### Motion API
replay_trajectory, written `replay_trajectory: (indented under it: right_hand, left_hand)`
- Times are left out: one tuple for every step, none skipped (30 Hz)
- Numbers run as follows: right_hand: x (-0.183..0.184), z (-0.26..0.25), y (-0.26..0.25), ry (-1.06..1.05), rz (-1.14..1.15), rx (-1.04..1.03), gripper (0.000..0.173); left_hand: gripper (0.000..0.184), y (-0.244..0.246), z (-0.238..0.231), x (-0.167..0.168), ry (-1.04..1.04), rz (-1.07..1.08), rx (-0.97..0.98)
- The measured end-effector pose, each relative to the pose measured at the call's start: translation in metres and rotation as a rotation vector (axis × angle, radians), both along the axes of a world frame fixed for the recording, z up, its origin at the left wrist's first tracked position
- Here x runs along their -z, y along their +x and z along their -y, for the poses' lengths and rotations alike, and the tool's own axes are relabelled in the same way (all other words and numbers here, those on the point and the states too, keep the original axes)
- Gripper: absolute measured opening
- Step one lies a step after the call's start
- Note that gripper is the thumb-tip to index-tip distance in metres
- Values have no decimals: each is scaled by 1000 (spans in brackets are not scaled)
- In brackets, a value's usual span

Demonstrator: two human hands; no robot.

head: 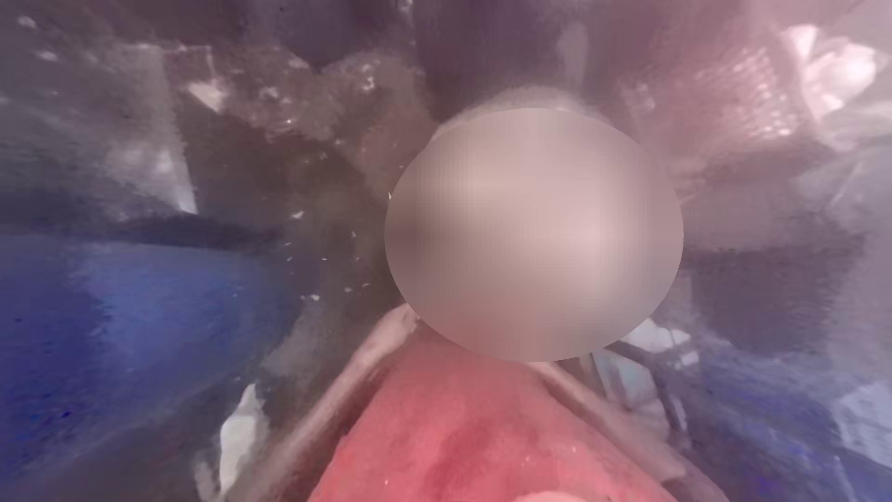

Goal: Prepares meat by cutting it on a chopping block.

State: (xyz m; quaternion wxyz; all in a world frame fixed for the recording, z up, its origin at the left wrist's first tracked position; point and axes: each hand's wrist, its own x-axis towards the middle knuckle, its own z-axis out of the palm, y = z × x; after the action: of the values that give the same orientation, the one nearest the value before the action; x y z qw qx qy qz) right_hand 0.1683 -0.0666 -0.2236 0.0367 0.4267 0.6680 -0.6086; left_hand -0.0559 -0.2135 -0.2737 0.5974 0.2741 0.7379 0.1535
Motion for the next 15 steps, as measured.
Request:
replay_trajectory:
  right_hand:
    - [10, -4, 5, -64, 15, -45, 53]
    - [17, -13, 9, -157, 65, -88, 54]
    - [23, -20, 13, -211, 140, -84, 55]
    - [20, -28, 14, -179, 207, -52, 56]
    - [10, -39, 9, -96, 245, -33, 56]
    - [-6, -40, 6, -15, 228, 0, 54]
    - [-27, -37, 1, 44, 157, 61, 53]
    - [-48, -39, -8, 119, 25, 126, 51]
    - [-70, -32, -16, 161, -129, 190, 53]
    - [-79, -23, -19, 214, -283, 241, 60]
    - [-79, -15, -20, 293, -393, 241, 73]
    - [-68, -7, -17, 366, -405, 196, 81]
    - [-47, -4, -10, 405, -318, 111, 78]
    - [-24, -6, -1, 365, -156, -8, 67]
    - [-9, -13, 4, 222, 53, -128, 57]
  left_hand:
    - [44, -3, -3, -3, 0, -20, 13]
    - [44, -7, -6, -10, 5, -33, 30]
    - [44, -10, -9, -17, 26, -34, 48]
    - [43, -15, -14, -22, 63, -23, 73]
    - [42, -21, -22, -23, 120, -16, 93]
    - [42, -23, -26, -20, 167, -9, 127]
    - [43, -25, -33, -11, 201, -33, 168]
    - [44, -31, -48, -1, 216, -87, 207]
    - [47, -33, -57, 8, 196, -127, 231]
    - [47, -34, -61, 16, 185, -154, 240]
    - [48, -36, -66, 19, 190, -179, 243]
    - [48, -37, -69, 19, 188, -192, 251]
    - [48, -38, -72, 17, 187, -199, 263]
    - [47, -38, -73, 14, 183, -195, 280]
    - [47, -36, -71, 11, 152, -192, 294]
